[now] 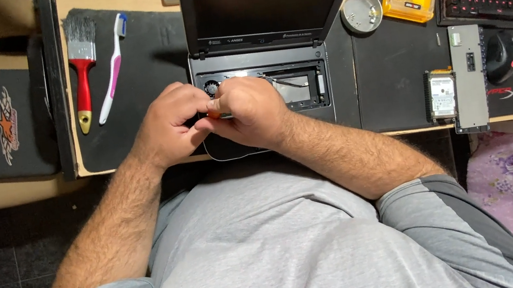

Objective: The person removes a hard drive from a laptop and then uses a screwdriver to unscrew multiple screws from the laptop's internal components. The person continues to remove screws from different areas of the laptop's interior.

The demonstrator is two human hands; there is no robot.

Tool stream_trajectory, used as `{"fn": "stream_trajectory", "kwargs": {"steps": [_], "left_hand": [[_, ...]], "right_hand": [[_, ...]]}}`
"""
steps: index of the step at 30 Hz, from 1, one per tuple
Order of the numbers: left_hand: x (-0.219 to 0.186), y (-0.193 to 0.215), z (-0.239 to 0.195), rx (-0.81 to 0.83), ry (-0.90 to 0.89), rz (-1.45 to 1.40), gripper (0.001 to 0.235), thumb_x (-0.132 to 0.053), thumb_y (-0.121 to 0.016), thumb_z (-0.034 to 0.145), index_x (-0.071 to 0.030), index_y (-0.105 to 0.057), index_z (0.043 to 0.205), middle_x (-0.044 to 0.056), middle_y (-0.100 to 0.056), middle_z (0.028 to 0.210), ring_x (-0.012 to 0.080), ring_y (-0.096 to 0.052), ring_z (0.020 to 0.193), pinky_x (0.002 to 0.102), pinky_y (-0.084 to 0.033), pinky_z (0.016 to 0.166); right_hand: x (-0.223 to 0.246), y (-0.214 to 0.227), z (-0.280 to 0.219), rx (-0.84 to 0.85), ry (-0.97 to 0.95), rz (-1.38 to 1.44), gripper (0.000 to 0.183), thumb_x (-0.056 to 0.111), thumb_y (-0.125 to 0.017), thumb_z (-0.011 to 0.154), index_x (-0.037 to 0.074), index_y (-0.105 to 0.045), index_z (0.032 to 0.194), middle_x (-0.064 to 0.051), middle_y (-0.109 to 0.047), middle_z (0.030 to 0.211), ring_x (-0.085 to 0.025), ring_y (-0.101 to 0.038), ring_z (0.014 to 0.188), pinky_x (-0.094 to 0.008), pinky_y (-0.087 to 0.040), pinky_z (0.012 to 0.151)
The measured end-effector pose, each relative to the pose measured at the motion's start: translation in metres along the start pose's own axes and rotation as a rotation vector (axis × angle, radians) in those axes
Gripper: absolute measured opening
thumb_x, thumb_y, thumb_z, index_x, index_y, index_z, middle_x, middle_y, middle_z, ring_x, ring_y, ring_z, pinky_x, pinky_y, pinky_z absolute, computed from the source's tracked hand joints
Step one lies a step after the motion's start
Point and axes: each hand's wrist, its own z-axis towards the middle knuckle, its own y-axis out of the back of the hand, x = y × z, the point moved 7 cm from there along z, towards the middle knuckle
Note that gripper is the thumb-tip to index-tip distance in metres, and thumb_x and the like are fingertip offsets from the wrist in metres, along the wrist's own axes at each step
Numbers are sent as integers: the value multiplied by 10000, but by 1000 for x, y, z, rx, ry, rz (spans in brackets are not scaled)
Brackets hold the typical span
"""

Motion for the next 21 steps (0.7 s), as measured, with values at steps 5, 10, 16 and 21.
{"fn": "stream_trajectory", "kwargs": {"steps": [5,10,16,21], "left_hand": [[-12,5,4,-28,1,-39,281,-405,-628,1038,-165,-737,941,9,-717,940,269,-661,869,369,-539,867],[-16,5,7,16,-5,-113,241,-330,-641,1039,-123,-744,972,35,-737,939,291,-689,897,399,-545,863],[13,-7,-7,41,-1,-102,118,-196,-732,981,-105,-733,905,54,-703,861,313,-675,871,412,-541,838],[11,-2,-5,31,20,-144,110,-112,-792,924,-95,-713,849,71,-701,876,315,-670,892,413,-531,858]], "right_hand": [[-7,1,-1,-11,-25,-60,220,183,-824,888,105,-620,911,-58,-632,814,-289,-654,662,-419,-546,550],[-10,4,-4,-26,-59,107,165,187,-805,911,104,-667,948,-54,-667,888,-282,-671,733,-393,-556,602],[-21,-10,-14,9,-28,271,131,199,-757,945,114,-709,1033,-60,-711,982,-297,-680,826,-409,-566,681],[-15,-4,-5,61,42,295,150,204,-600,1034,145,-692,1137,-61,-727,1100,-319,-670,896,-450,-548,800]]}}
